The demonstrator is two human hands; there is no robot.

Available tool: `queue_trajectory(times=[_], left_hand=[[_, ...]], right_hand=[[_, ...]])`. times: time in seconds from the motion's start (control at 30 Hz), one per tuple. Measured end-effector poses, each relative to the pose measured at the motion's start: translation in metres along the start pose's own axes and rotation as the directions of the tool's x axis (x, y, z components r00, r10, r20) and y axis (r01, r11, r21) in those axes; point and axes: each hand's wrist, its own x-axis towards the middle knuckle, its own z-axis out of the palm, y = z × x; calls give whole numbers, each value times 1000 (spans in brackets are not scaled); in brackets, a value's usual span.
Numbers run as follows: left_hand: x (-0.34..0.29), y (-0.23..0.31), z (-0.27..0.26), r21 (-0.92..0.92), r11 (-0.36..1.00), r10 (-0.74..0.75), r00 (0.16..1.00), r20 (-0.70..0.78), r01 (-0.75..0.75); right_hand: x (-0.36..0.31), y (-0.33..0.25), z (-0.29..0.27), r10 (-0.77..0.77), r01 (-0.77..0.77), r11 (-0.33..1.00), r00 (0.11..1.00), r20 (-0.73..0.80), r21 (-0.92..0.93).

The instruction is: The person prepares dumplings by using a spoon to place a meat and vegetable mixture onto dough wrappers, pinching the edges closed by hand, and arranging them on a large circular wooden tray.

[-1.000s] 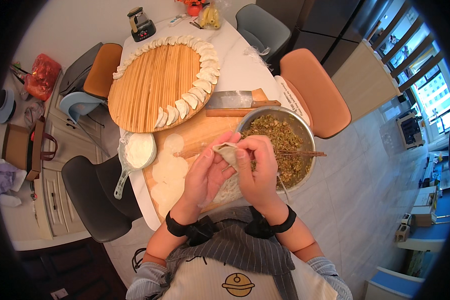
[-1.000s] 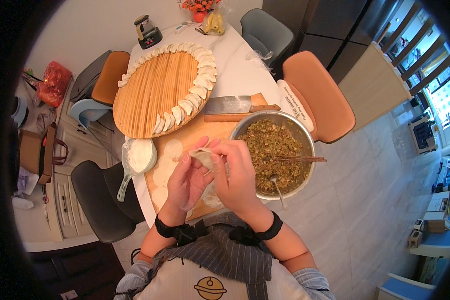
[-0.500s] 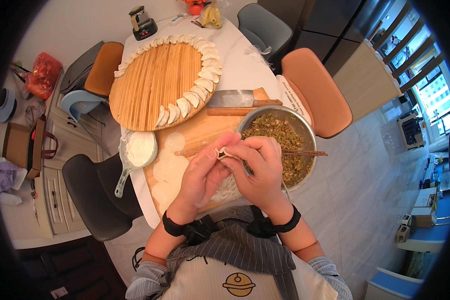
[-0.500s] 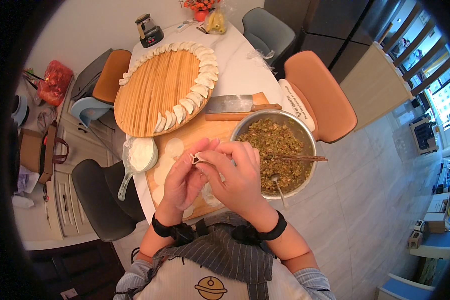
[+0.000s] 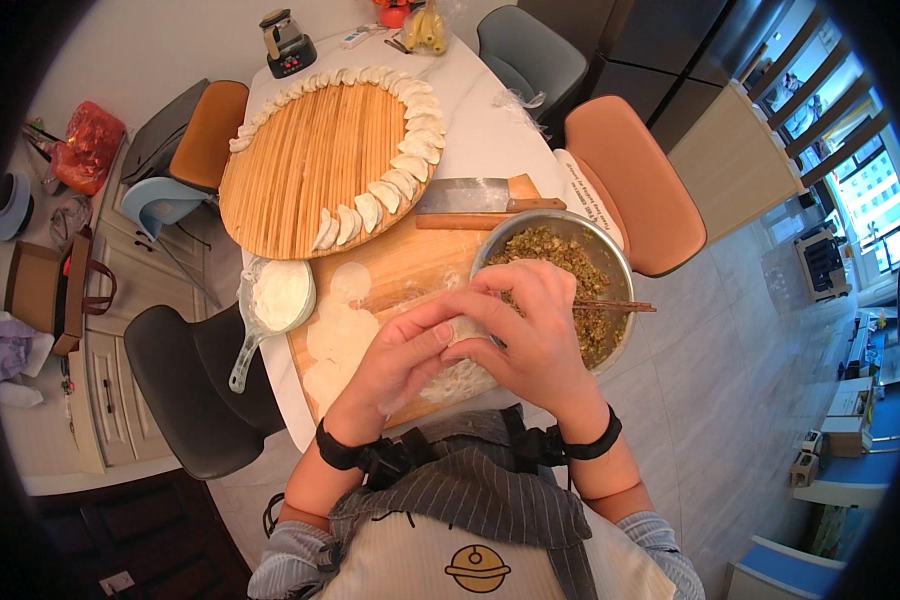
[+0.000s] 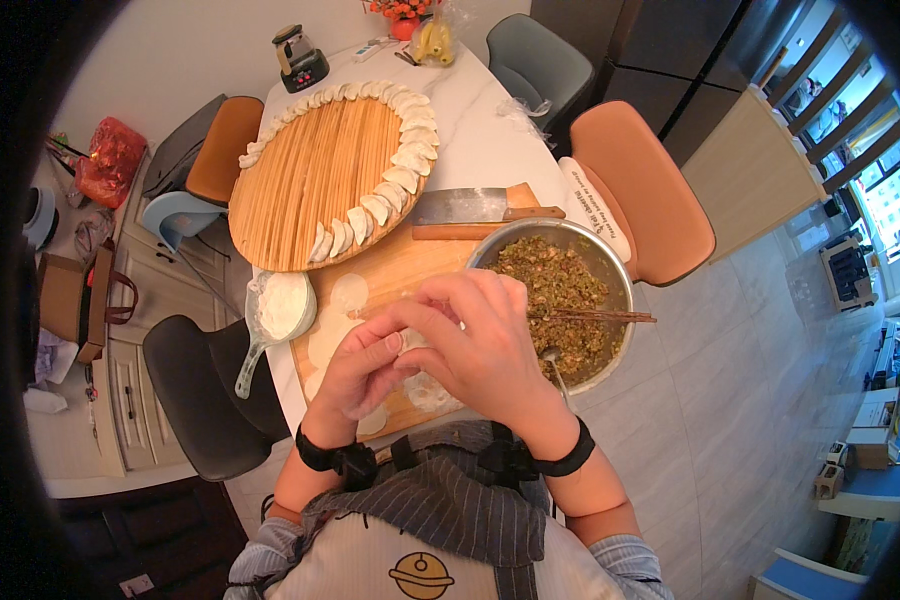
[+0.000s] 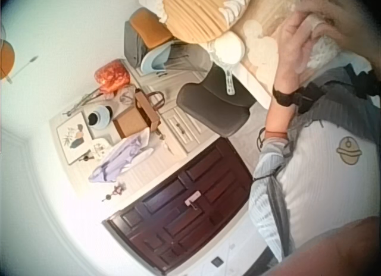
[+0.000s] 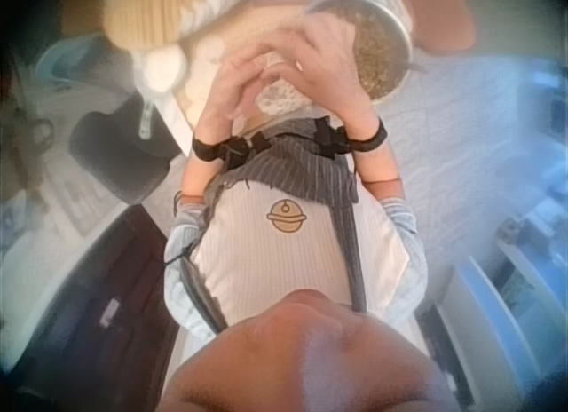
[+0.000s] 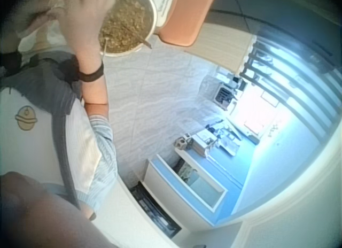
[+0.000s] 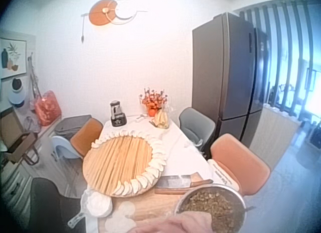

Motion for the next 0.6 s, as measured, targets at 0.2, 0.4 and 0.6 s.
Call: queue_trajectory(times=[0.2,0.4,0.6], left_hand=[[-2,-1,-4,-56,998,-22,993,120,29],[0,-5,0,-114,992,-26,978,205,51],[3,-9,6,-135,987,-63,981,181,88]], right_hand=[[-6,4,3,53,-53,979,999,4,196],[-12,4,12,98,-67,963,989,-110,259],[-16,7,16,68,-49,991,986,-150,128]])
